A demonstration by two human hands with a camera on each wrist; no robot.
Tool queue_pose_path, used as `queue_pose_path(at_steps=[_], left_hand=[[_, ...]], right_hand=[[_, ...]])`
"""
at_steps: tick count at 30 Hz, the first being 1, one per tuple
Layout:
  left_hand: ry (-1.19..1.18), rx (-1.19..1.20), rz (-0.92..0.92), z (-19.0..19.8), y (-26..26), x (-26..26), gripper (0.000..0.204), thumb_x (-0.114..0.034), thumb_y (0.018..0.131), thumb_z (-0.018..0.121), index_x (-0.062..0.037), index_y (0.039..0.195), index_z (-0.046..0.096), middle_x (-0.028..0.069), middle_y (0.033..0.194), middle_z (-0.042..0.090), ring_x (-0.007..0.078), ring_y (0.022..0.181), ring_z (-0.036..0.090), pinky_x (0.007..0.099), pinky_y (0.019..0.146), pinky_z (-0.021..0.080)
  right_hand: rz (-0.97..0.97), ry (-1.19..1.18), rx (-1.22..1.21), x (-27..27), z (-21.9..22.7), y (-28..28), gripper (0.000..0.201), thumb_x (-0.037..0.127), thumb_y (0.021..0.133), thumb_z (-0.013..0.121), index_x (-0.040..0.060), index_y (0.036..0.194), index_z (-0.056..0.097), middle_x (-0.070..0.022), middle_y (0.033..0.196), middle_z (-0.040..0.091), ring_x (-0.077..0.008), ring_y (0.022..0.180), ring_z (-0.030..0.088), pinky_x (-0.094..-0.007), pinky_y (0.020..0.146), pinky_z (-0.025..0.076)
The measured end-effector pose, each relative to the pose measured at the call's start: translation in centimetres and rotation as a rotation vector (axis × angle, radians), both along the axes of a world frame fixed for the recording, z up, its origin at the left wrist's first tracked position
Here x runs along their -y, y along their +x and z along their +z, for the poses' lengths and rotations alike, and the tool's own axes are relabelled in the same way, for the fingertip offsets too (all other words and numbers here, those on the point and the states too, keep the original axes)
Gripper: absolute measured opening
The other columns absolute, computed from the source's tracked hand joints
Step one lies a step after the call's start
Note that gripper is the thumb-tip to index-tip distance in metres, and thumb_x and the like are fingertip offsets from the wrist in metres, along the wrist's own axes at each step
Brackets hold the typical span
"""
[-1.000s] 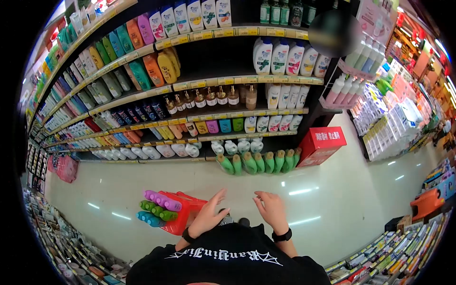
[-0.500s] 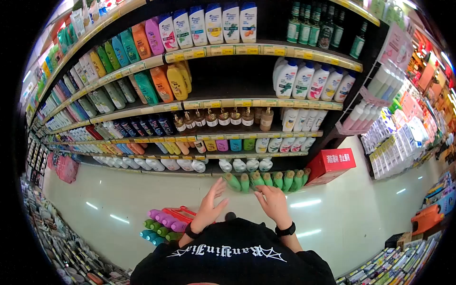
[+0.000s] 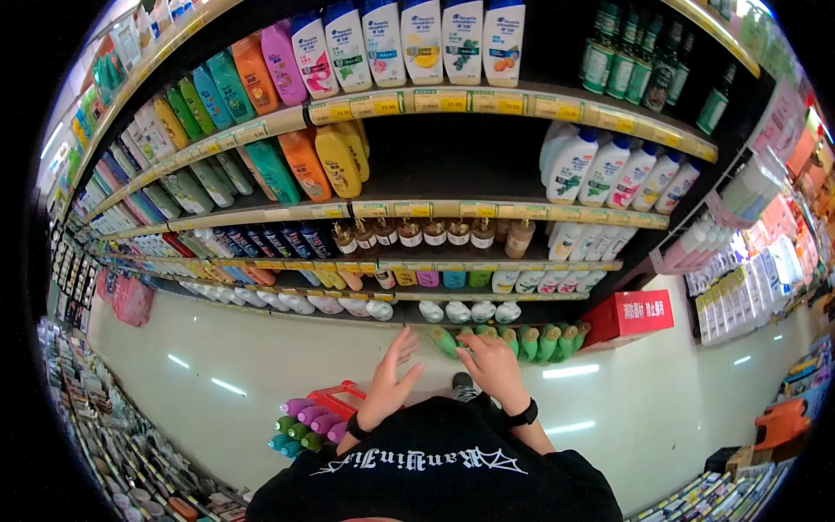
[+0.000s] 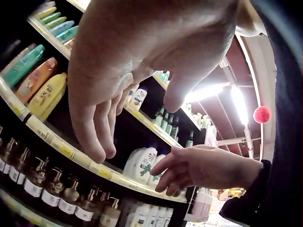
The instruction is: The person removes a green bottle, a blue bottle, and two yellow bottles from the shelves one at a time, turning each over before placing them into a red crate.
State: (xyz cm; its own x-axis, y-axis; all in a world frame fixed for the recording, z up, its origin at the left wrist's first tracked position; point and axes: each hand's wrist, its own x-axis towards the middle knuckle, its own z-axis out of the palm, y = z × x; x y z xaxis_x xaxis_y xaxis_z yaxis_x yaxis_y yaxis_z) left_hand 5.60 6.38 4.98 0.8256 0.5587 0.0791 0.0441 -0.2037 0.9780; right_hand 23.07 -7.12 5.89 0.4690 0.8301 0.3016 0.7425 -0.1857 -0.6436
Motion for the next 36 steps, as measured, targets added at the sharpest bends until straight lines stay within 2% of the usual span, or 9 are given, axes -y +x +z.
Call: queue_pose_path(at_steps=[3,6,14,21,26,28,30,33,36], left_hand=[[0.011,-0.004,0.058,-0.5,1.7,-1.8,0.073,-0.011,0.092,0.064,-0.0051,0.153,0.024,0.0229,0.143,0.046,0.0319,0.127,0.052,0.0420,0.106,0.041],[0.077,0.008,0.117,-0.7,4.0,-3.9,0.072,-0.016,0.093,0.065,-0.0012,0.151,0.024,0.0238,0.144,0.044,0.0326,0.129,0.051,0.0411,0.106,0.040],[0.107,0.078,0.304,0.9,10.2,-8.9,0.069,-0.014,0.092,0.065,-0.0011,0.150,0.028,0.0231,0.143,0.045,0.0326,0.128,0.050,0.0414,0.106,0.041],[0.015,0.137,0.427,-0.4,11.3,-13.7,0.067,-0.009,0.091,0.065,-0.0015,0.148,0.031,0.0206,0.142,0.046,0.0299,0.128,0.050,0.0398,0.104,0.042],[0.004,0.196,0.452,0.7,12.0,-19.4,0.065,-0.006,0.090,0.065,-0.0028,0.147,0.034,0.0160,0.146,0.043,0.0291,0.131,0.047,0.0391,0.105,0.041],[0.091,0.207,0.453,0.8,12.1,-22.3,0.067,-0.006,0.088,0.066,-0.0037,0.147,0.035,0.0144,0.149,0.041,0.0290,0.133,0.045,0.0389,0.105,0.041],[0.181,0.229,0.463,1.5,12.6,-25.3,0.069,-0.006,0.087,0.067,-0.0039,0.147,0.035,0.0145,0.150,0.039,0.0289,0.134,0.043,0.0395,0.106,0.040],[0.414,0.213,0.482,4.3,12.9,-28.6,0.072,-0.014,0.087,0.069,-0.0047,0.148,0.033,0.0170,0.155,0.029,0.0322,0.141,0.032,0.0427,0.113,0.030],[0.537,0.193,0.444,6.4,13.2,-31.2,0.076,-0.022,0.086,0.070,-0.0025,0.149,0.031,0.0209,0.156,0.024,0.0364,0.144,0.026,0.0439,0.116,0.023]], right_hand=[[0.035,0.023,0.024,-2.3,0.6,2.3,0.022,0.021,0.090,0.064,0.0057,0.105,0.065,-0.0110,0.084,0.067,-0.0334,0.081,0.063,-0.0434,0.072,0.048],[0.075,0.052,0.040,-4.2,0.6,5.0,0.022,0.022,0.090,0.064,0.0052,0.104,0.066,-0.0116,0.085,0.066,-0.0341,0.080,0.063,-0.0439,0.070,0.049],[0.170,0.032,0.064,-10.1,2.8,12.2,0.024,0.023,0.091,0.063,0.0066,0.108,0.066,-0.0115,0.088,0.067,-0.0328,0.083,0.064,-0.0419,0.072,0.049],[0.335,-0.001,-0.080,-15.6,1.4,13.5,0.027,0.024,0.092,0.063,0.0057,0.112,0.064,-0.0139,0.097,0.069,-0.0338,0.088,0.065,-0.0413,0.077,0.051],[0.354,0.010,-0.134,-20.6,1.7,13.2,0.027,0.022,0.091,0.064,0.0043,0.112,0.064,-0.0141,0.092,0.068,-0.0325,0.086,0.066,-0.0420,0.076,0.051],[0.358,0.050,-0.107,-22.9,1.9,13.1,0.028,0.021,0.091,0.064,0.0039,0.112,0.064,-0.0140,0.090,0.067,-0.0321,0.086,0.066,-0.0423,0.076,0.051],[0.370,0.063,-0.120,-25.2,2.3,12.9,0.033,0.022,0.092,0.063,0.0040,0.119,0.060,-0.0153,0.097,0.066,-0.0322,0.087,0.066,-0.0418,0.076,0.051],[0.373,0.067,-0.198,-28.7,3.2,12.3,0.040,0.022,0.094,0.061,0.0052,0.129,0.054,-0.0154,0.108,0.064,-0.0318,0.090,0.065,-0.0410,0.079,0.051],[0.322,0.111,-0.200,-31.7,4.6,11.2,0.039,0.021,0.094,0.061,0.0054,0.130,0.054,-0.0150,0.109,0.062,-0.0316,0.094,0.064,-0.0407,0.081,0.051]])
